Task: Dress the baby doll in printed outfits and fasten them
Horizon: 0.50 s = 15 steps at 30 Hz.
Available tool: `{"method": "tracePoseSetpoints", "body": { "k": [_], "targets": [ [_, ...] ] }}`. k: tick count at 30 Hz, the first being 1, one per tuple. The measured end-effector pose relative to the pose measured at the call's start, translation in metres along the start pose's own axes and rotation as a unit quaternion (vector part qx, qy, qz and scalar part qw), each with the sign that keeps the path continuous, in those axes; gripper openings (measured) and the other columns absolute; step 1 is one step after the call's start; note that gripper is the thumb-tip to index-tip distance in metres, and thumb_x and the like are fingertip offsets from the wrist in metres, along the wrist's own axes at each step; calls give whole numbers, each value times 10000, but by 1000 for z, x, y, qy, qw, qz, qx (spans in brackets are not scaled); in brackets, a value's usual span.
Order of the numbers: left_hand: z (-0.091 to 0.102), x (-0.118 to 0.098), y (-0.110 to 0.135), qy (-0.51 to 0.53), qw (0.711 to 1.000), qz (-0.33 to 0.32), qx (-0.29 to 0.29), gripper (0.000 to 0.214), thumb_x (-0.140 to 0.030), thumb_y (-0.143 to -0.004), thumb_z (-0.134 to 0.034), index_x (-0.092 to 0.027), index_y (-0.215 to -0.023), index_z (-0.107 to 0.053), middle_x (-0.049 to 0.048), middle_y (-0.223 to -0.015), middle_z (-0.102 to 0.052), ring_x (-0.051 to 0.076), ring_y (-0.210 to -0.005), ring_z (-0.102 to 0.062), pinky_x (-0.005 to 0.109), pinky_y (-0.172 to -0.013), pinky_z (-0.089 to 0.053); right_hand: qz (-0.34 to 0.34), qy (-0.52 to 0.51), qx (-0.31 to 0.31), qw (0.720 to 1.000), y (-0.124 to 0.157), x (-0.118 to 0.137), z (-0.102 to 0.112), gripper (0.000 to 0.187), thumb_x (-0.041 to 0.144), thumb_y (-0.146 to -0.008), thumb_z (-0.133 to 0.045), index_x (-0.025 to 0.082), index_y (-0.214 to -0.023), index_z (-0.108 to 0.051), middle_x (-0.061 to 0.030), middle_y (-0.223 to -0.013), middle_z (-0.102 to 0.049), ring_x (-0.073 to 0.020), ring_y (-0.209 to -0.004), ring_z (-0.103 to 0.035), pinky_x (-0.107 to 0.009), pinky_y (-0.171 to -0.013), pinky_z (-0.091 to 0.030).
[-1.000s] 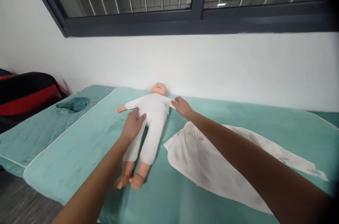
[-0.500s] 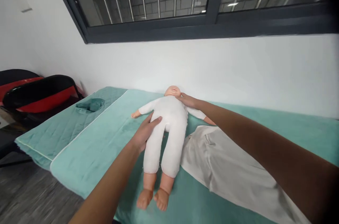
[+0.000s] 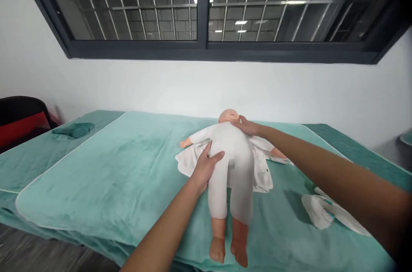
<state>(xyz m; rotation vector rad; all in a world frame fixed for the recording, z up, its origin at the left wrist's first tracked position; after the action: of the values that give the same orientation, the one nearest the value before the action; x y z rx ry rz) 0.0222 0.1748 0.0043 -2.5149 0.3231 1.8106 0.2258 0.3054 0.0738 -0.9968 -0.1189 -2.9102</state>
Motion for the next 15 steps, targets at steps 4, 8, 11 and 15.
{"method": "tracePoseSetpoints", "body": {
  "k": [4, 8, 11, 15],
  "targets": [
    [-6, 29, -1, -40, 998, -35, -33, 778, -421, -815, -736, -253, -1507, -420, 70, -1541, -472, 266, -1377, -503, 390, -1152, -423, 30, 89, -18, 995, 23, -14, -7, 847, 620, -928, -473, 82, -1538, -239, -258, -1362, -582, -343, -1214, -608, -461, -1011, -478],
    [7, 33, 2, -126, 983, -95, -92, 589, -471, -899, -614, -195, -1415, -540, 88, -1521, -497, 252, -1423, -442, 381, -1214, -319, 94, 190, -66, 975, 25, 15, -21, 608, 462, -984, -414, 76, -1449, -347, -289, -1429, -483, -410, -1346, -443, -593, -1065, -350],
    [12, 35, 5, -161, 973, -99, -130, 487, -459, -944, -525, -161, -1322, -601, 122, -1433, -581, 267, -1341, -523, 413, -1177, -358, 175, 242, -44, 953, 19, 60, -59, 468, 415, -973, -463, 147, -1357, -466, -218, -1428, -494, -368, -1346, -426, -541, -1079, -346],
    [14, 37, 8, -186, 962, -129, -153, 401, -440, -986, -430, -181, -1222, -624, 101, -1325, -644, 238, -1259, -565, 403, -1139, -386, 252, 293, 26, 922, 7, 107, -123, 386, 448, -953, -538, 180, -1226, -589, -142, -1291, -594, -310, -1214, -530, -491, -1005, -434]
  ]
}}
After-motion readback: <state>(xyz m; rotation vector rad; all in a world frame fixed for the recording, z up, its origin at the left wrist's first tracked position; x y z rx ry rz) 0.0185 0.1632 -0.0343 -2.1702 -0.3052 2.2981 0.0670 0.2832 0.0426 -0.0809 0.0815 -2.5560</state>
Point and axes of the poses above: each hand's wrist, its own y-axis away from the middle knuckle, its own z-axis out of the back of the hand, x = y × z, the point moved 8 cm from there along -y, towards the middle knuckle
